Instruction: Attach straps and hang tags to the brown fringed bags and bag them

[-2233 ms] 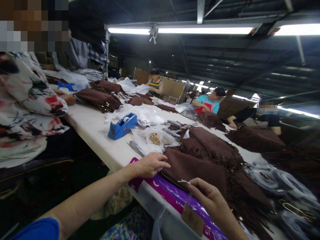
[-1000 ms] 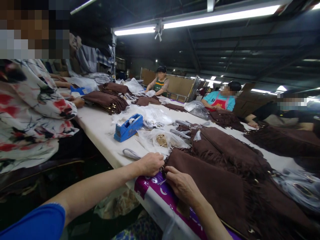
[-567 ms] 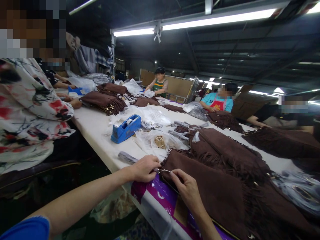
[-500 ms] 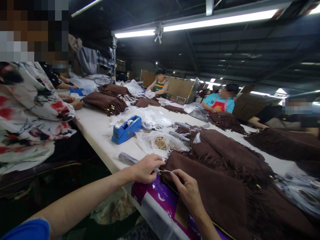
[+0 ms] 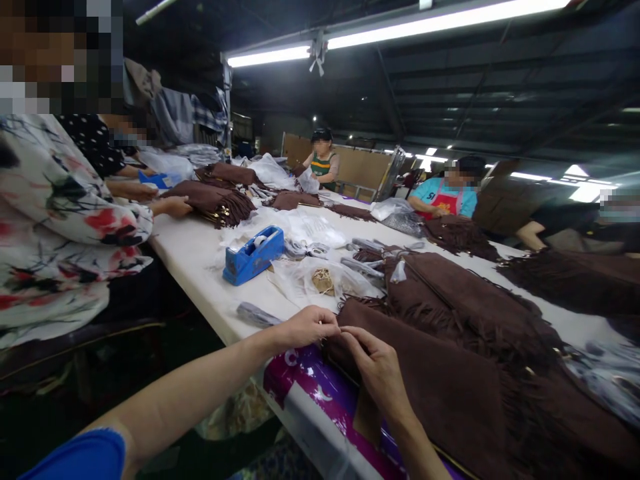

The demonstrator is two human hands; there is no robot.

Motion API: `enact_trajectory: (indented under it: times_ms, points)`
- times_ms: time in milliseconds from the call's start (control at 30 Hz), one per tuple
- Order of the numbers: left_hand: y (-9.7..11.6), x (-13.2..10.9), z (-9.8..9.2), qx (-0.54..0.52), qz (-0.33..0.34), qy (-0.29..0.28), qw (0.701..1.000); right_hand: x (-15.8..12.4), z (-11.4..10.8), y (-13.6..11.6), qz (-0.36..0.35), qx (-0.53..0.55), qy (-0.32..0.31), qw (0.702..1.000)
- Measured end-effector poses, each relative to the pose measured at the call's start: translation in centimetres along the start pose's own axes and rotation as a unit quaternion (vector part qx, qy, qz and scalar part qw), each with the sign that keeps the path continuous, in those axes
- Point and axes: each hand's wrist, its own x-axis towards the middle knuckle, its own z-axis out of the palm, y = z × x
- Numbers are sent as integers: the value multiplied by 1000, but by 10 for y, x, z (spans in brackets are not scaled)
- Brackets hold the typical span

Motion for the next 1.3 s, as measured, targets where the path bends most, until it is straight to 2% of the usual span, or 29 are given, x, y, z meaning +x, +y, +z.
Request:
enact_trajectory:
  times_ms: [100,167,267,400,533,700,867,1067,1300]
  points:
    - [0,-1,-6,-32,-9,-4,999,7,0,-1,-16,-37,-15,999]
    - [1,-2,-11,-13,-10,-5,1000,12,2,-1,-38,-58,-33,997]
    - [3,-6,-17,126,29,-3,992,18,7,3,-55,-60,-49,996]
    - [9,-19,-16,367,68,-24,928,18,14,11,-49,-55,-52,996]
    - [14,-32,-9,479,50,-44,875,16,14,13,-41,-49,-57,996]
    - [21,-36,-4,511,-1,-38,859,13,12,11,-35,-44,-57,997]
    - [25,-36,-5,515,-5,-34,857,13,10,13,-19,-43,-45,998]
    - [25,-40,-5,520,-2,-30,854,14,8,13,-5,-28,-60,998]
    - [35,-40,-2,536,-20,-31,844,18,9,11,-12,-46,-67,997]
